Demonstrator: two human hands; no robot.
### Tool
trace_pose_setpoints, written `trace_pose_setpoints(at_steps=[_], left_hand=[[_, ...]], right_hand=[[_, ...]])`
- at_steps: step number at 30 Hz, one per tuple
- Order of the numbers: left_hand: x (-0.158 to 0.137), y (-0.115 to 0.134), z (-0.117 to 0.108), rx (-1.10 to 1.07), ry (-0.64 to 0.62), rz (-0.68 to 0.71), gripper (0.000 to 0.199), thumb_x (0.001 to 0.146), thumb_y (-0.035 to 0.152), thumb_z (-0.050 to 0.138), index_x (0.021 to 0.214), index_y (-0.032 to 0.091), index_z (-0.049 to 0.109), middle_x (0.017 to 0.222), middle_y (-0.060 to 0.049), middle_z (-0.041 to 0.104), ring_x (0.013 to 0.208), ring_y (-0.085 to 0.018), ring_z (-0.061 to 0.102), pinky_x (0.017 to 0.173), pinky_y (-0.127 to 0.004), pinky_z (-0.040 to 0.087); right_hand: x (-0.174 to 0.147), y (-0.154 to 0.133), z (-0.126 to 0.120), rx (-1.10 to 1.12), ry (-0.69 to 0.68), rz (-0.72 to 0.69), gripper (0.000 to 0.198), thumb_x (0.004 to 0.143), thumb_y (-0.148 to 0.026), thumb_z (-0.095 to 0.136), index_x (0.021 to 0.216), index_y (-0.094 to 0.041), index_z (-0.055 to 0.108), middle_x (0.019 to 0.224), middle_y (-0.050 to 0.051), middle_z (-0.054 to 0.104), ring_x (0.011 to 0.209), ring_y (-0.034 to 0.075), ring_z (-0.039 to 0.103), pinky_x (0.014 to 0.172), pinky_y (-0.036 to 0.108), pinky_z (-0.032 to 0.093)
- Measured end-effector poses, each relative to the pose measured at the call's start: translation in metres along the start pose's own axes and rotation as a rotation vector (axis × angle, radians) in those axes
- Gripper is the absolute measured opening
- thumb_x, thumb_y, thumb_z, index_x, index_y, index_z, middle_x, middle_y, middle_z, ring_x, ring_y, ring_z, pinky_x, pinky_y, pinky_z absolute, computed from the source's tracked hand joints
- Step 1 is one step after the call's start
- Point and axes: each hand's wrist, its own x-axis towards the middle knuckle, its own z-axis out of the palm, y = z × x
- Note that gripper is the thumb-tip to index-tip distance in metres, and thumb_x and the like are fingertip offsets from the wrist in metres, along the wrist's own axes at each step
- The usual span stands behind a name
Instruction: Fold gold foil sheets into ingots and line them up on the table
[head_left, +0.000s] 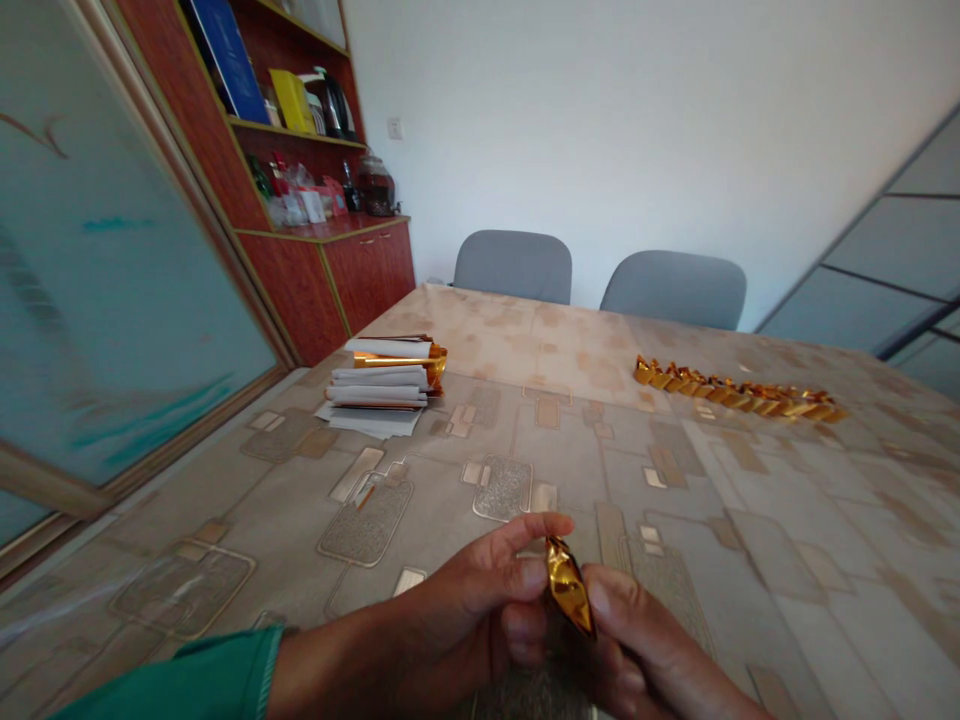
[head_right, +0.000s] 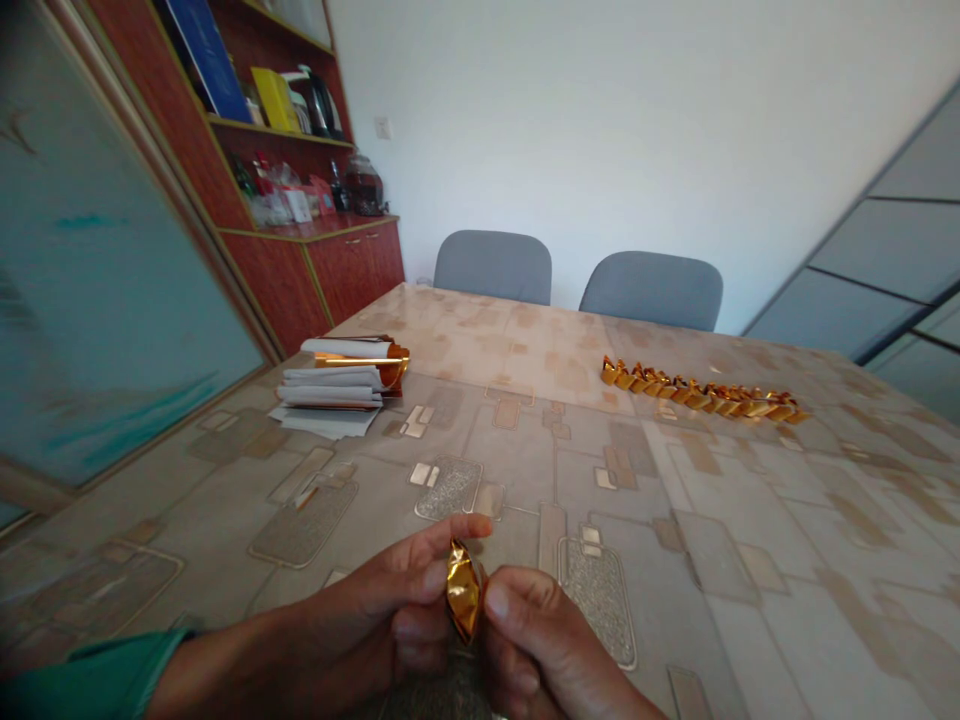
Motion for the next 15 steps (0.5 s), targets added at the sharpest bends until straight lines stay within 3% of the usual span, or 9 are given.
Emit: trace_pose_setpoints(at_steps=[7, 9, 12, 15], left_hand=[[-0.001, -0.009, -0.003, -0.095, 0.054, 0.018, 0.041, 0.080, 0.020, 0.082, 0.117, 0.020, 0.064, 0.091, -0.002, 0.064, 0.063, -0.004, 0.055, 0.061, -0.014, 0.040], [-0.002, -0.006, -0.001, -0.113, 0.030, -0.008, 0.034, 0.082, 0.017, 0.080, 0.113, 0.019, 0.066, 0.086, -0.001, 0.063, 0.063, -0.004, 0.056, 0.060, -0.013, 0.040], [-0.003, 0.001, 0.001, -0.140, 0.000, -0.074, 0.028, 0.085, 0.014, 0.076, 0.111, 0.019, 0.067, 0.082, 0.001, 0.061, 0.062, -0.003, 0.056, 0.056, -0.012, 0.037], [-0.003, 0.003, 0.001, -0.132, -0.009, -0.131, 0.030, 0.088, 0.014, 0.073, 0.116, 0.021, 0.065, 0.088, 0.000, 0.061, 0.060, -0.002, 0.054, 0.055, -0.012, 0.037]], right_hand=[[0.006, -0.006, 0.009, 0.055, 0.065, 0.002, 0.037, 0.071, -0.047, 0.087, 0.072, -0.016, 0.065, 0.059, -0.006, 0.047, 0.054, 0.008, 0.036, 0.057, 0.020, 0.034], [0.006, -0.008, 0.011, 0.086, 0.008, 0.013, 0.036, 0.080, -0.048, 0.079, 0.071, -0.016, 0.065, 0.057, -0.005, 0.048, 0.052, 0.008, 0.038, 0.053, 0.019, 0.034], [0.006, -0.010, 0.012, 0.166, -0.135, -0.012, 0.052, 0.096, -0.049, 0.060, 0.054, -0.018, 0.054, 0.043, -0.008, 0.037, 0.039, 0.005, 0.030, 0.041, 0.017, 0.025], [0.004, -0.008, 0.008, 0.208, -0.215, -0.020, 0.058, 0.100, -0.046, 0.053, 0.049, -0.018, 0.048, 0.037, -0.010, 0.029, 0.033, 0.004, 0.024, 0.037, 0.016, 0.020]])
